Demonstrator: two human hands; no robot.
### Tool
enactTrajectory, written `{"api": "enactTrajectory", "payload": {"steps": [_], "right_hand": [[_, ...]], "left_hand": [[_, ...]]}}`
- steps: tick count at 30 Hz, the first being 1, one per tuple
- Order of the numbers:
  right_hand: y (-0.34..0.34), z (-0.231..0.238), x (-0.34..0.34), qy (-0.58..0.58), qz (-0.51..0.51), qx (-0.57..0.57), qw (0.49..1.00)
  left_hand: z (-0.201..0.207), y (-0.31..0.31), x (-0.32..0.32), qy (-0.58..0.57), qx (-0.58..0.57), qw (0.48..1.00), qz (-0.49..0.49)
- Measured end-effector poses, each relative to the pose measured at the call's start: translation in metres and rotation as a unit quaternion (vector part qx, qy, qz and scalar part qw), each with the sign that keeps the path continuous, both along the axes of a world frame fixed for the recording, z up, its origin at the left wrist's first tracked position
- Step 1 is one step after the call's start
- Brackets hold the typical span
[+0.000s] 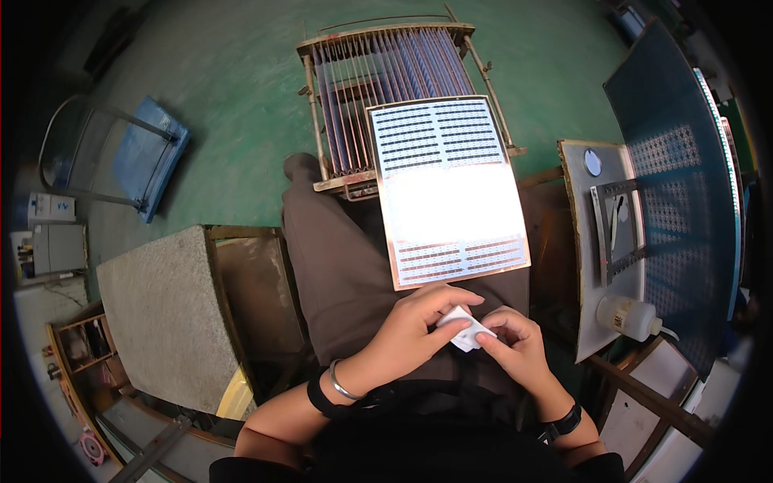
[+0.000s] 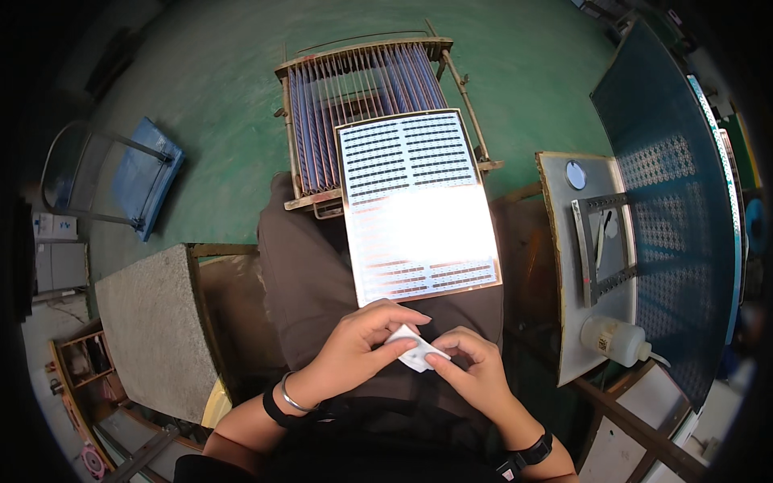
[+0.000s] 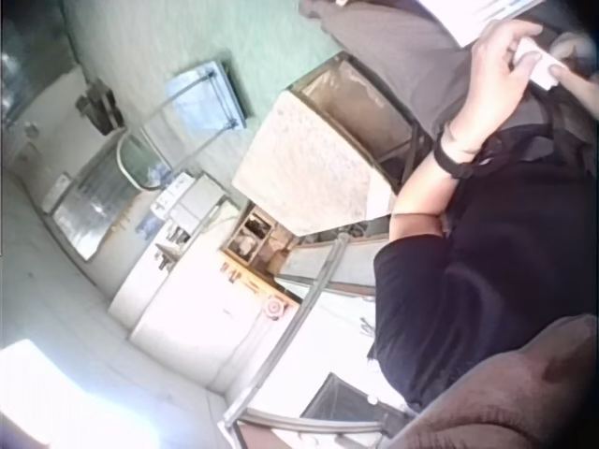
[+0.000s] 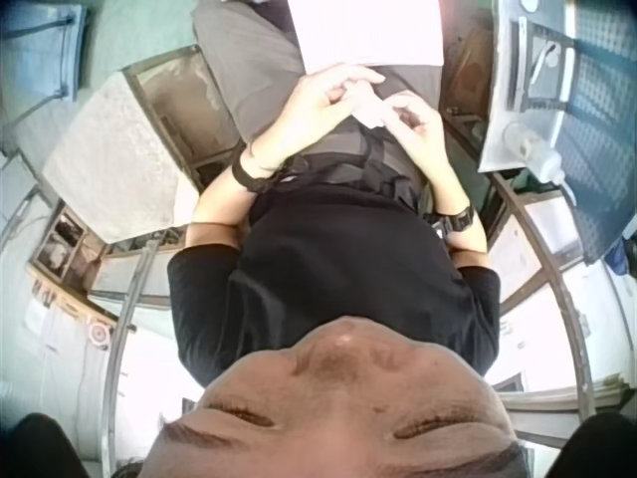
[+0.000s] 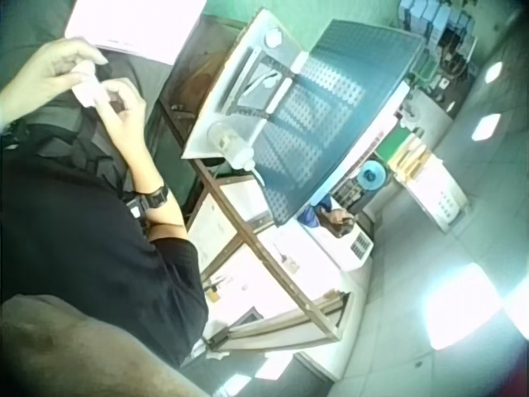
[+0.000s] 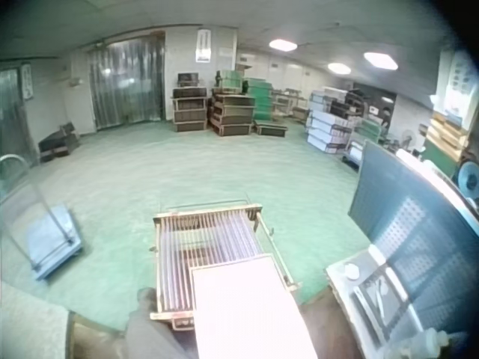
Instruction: Clean a metal plate containing a grid of components using a cleaning cloth and liquid from a bottle.
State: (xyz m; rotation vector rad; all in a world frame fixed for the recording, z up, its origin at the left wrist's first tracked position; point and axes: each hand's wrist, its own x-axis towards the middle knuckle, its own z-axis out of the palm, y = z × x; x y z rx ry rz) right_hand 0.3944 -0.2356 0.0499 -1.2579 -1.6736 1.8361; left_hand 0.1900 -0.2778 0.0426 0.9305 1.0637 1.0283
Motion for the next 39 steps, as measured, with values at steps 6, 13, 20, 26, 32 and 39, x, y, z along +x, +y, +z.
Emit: {"api": "enactTrajectory", "payload": {"steps": [6, 13, 20, 26, 32, 39], "right_hand": [[0.002, -0.002, -0.005, 0.058, -0.080, -0.029, 0.995], [0.006, 0.006, 0.011, 0.060, -0.008, 0.023, 0.998], [0.011, 0.013, -0.008, 0.048, 0.116, 0.186, 0.974], [0.027, 0.002, 0.002, 0.054, 0.066, 0.164, 0.983], [0.038, -0.004, 0.007, -0.011, -0.001, 0.089, 0.996], [0.049, -0.004, 0.004, -0.083, 0.098, 0.198, 0.972]], "left_hand": [[-0.001, -0.001, 0.003, -0.115, -0.009, 0.993, 0.006], [-0.016, 0.003, 0.009, -0.207, -0.054, 0.976, -0.046], [-0.031, 0.008, 0.010, -0.271, -0.154, 0.944, -0.112], [-0.080, 0.002, -0.032, -0.111, -0.144, 0.979, 0.094], [-0.104, 0.011, -0.038, -0.056, -0.176, 0.925, 0.331], [-0.078, 0.016, -0.045, -0.195, -0.182, 0.948, 0.172]]}}
